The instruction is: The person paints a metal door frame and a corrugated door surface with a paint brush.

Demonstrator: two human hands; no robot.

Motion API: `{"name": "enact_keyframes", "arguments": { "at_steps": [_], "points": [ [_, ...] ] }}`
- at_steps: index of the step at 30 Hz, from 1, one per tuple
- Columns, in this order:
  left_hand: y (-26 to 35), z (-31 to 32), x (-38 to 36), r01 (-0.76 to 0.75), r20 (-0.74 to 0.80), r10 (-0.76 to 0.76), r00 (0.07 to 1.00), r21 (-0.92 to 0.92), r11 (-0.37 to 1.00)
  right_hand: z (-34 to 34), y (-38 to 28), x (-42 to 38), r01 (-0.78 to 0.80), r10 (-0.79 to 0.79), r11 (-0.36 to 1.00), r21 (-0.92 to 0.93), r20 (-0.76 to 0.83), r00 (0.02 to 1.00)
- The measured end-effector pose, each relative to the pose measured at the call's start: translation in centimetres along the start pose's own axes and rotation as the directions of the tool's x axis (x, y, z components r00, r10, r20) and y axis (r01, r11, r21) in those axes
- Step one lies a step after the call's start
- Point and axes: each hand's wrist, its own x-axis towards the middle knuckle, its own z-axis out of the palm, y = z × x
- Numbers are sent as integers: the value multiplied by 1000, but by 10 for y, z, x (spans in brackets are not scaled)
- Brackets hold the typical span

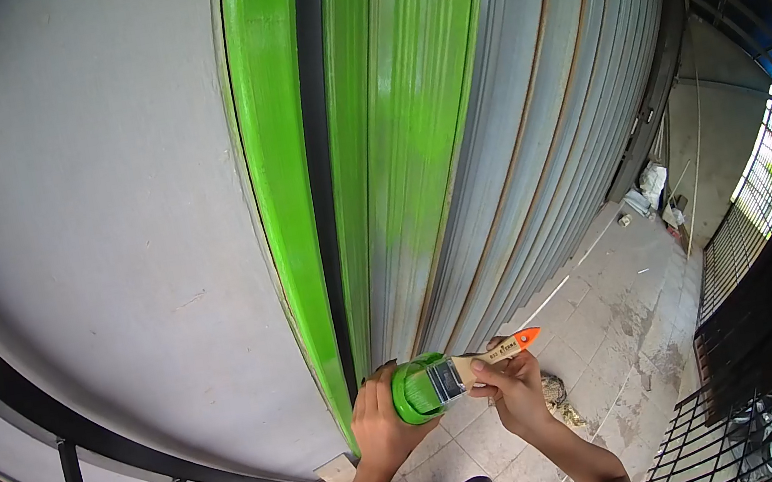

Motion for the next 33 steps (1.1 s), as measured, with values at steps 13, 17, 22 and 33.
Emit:
{"name": "enact_keyframes", "arguments": {
  "at_steps": [13,17,22,33],
  "points": [
    [-28,-5,-11,258,74,-249,966,-166,952,16,-21,78,826,-629,-310,-471,753,192],
    [-35,-4,-19,291,90,-279,956,-184,939,11,11,113,701,-396,-624,-345,913,97],
    [-36,-5,-22,300,77,-290,954,-184,936,27,-25,141,647,-385,-697,-308,922,24],
    [-35,-5,-20,283,92,-269,959,-215,935,-11,47,145,611,-285,-749,-258,957,55]
  ]
}}
